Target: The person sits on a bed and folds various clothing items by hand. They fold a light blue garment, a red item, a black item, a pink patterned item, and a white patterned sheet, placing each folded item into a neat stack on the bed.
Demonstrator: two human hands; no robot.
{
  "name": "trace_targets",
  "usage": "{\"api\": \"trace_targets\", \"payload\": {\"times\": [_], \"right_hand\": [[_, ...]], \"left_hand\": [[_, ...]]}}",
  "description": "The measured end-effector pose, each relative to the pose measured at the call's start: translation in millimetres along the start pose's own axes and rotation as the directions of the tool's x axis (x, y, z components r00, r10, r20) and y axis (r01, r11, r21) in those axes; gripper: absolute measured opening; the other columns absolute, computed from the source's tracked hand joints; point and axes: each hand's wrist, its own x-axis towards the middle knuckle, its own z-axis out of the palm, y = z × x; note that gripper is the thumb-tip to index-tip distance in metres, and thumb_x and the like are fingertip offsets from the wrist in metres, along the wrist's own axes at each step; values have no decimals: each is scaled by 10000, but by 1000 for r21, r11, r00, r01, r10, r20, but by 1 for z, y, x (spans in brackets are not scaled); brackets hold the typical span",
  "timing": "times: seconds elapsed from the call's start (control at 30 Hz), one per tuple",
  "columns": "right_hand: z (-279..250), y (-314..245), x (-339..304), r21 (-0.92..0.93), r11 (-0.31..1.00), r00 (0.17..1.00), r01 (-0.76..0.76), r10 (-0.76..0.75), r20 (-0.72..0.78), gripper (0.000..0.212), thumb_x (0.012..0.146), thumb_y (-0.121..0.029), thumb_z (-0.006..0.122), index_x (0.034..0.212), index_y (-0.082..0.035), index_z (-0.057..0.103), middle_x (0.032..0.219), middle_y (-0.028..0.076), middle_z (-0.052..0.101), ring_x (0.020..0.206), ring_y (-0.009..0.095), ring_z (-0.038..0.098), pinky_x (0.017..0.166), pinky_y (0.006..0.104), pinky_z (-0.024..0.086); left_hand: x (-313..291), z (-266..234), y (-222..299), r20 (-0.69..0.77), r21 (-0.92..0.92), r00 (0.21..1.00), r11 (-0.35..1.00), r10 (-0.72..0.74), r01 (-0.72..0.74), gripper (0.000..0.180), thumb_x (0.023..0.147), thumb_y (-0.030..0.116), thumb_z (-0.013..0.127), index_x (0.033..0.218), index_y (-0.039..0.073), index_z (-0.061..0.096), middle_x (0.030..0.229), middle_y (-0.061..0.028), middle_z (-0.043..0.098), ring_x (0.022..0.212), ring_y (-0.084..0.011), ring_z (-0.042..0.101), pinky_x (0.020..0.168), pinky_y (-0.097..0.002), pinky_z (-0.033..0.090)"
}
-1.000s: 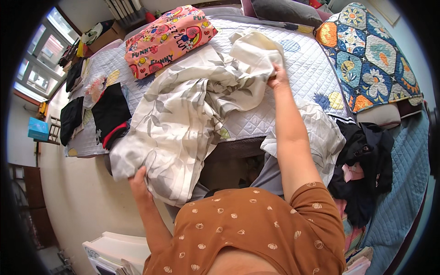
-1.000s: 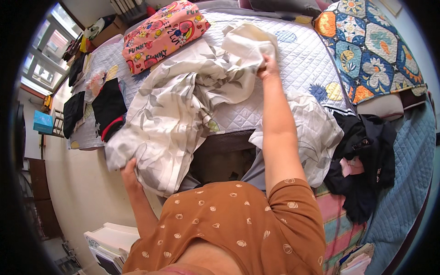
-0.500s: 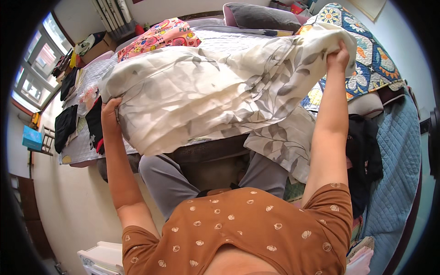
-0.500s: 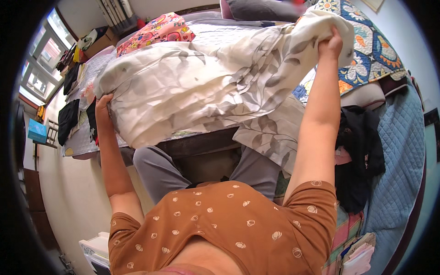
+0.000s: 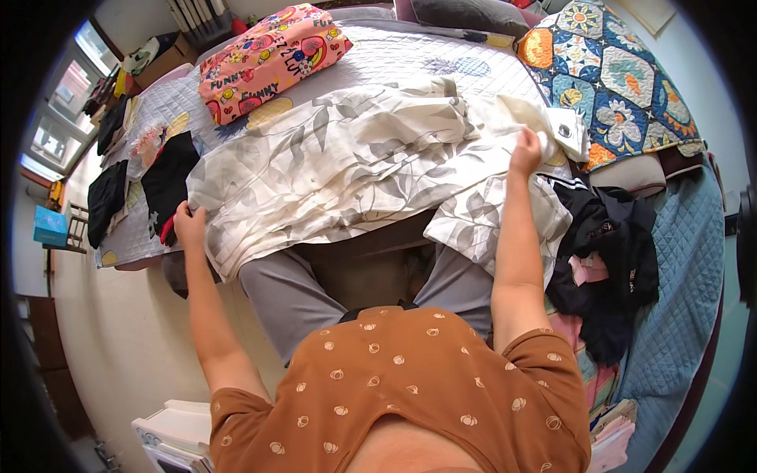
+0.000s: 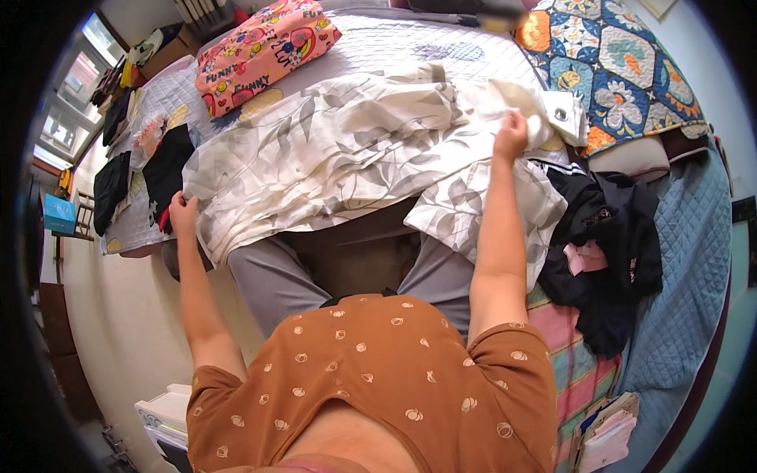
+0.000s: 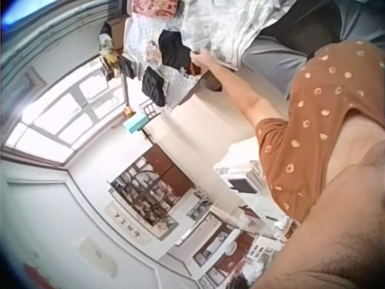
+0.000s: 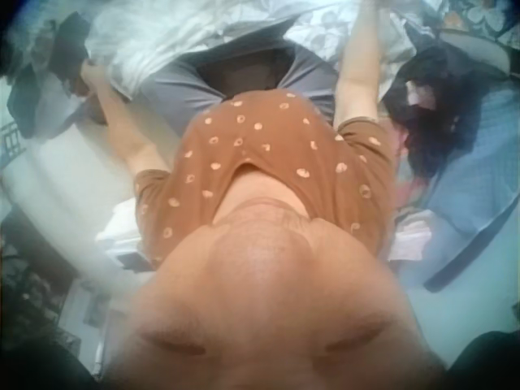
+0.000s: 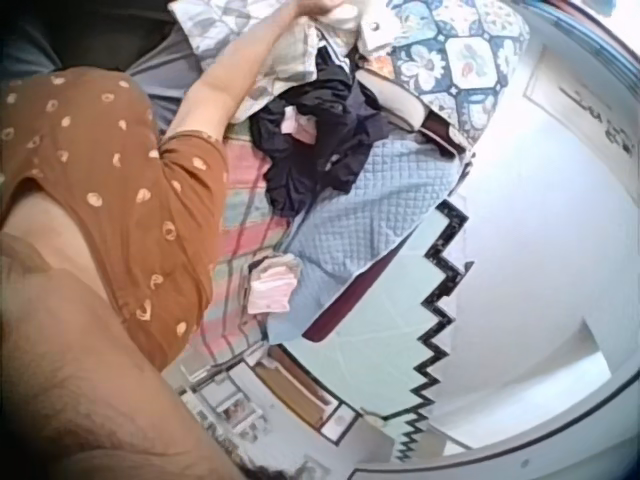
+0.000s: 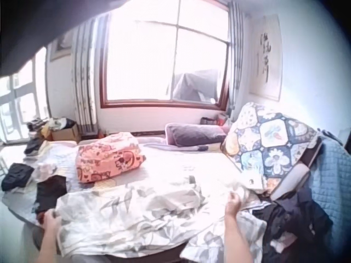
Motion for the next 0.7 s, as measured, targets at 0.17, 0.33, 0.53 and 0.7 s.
{"api": "trace_targets", "payload": {"times": [0.17,0.33,0.53,0.7], "right_hand": [[64,-5,-60,-18,605,471,-796,638,610,526,916,-310,695,1267,33,504,1122,209,616,1032,336,640,846,498,578],[106,-32,-103,116,210,228,-971,653,722,579,956,-461,605,1314,-24,479,1252,203,575,1133,383,581,1002,582,468],[146,-12,-44,343,286,444,-895,649,618,158,890,-124,637,998,-8,633,910,134,688,743,299,675,618,473,586],[100,-79,-85,616,371,713,-694,240,659,156,905,-3,568,1052,0,617,967,116,685,827,263,683,733,396,574]], "left_hand": [[-119,5,140,21,453,791,699,612,-553,741,729,408,805,1341,72,555,1383,-184,526,1270,-346,494,1076,-442,372],[-146,5,110,396,212,866,888,304,-409,713,751,370,750,1361,66,541,1289,-180,590,1203,-337,546,1008,-427,434],[-122,24,121,396,222,878,899,269,-376,271,799,173,593,1033,86,698,987,-131,663,996,-335,621,864,-451,500],[-135,-8,87,240,289,917,879,317,-380,129,763,80,597,863,53,675,865,-132,632,899,-347,609,779,-462,489]]}}
